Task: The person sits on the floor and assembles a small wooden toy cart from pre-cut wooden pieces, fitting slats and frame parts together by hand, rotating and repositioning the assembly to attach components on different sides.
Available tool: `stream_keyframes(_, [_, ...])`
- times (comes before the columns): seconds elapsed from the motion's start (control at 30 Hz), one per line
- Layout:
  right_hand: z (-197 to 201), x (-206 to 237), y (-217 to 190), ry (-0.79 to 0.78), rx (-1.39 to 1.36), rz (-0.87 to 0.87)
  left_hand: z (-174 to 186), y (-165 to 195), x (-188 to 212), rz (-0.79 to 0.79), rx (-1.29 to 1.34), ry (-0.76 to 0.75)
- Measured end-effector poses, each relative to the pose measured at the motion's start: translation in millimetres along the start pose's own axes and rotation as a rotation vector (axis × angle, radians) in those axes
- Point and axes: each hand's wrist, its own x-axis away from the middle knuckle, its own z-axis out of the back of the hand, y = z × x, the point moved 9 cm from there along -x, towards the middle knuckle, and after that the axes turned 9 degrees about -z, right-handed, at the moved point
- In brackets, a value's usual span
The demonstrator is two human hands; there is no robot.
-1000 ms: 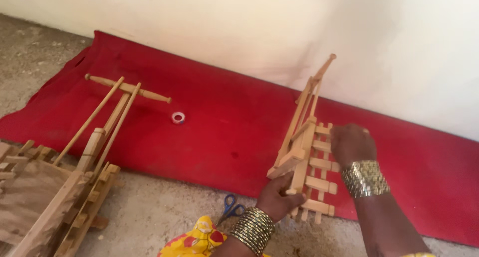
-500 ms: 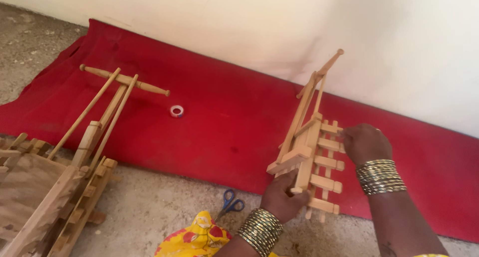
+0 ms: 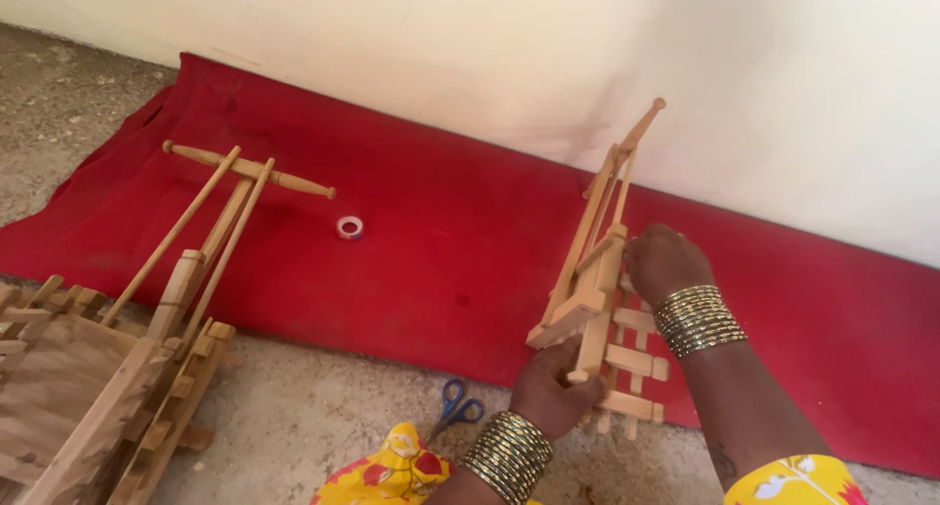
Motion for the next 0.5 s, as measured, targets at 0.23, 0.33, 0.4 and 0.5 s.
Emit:
stream_keyframes(0.23, [0.3, -15.1, 24.0, 0.010, -0.144, -0.180, 1.1, 1.5, 4.1, 0.014, -0.068, 0.033])
stream_keyframes(0.33, [-11.2, -2.9, 21.3, -0.020, -0.059, -0.188, -1.0, 7.2, 1.7, -0.068, -0.075, 0.011])
stream_keyframes(0.4, [-15.1, 13.2, 21.0, -0.069, -0.160, -0.119, 0.5, 6.0, 0.9, -0.061, -0.160, 0.035])
stream_keyframes(0.5, [1.5, 28.3, 33.7, -0.016, -0.389, -0.082, 0.9, 1.5, 2.4, -0.010, -0.154, 0.055])
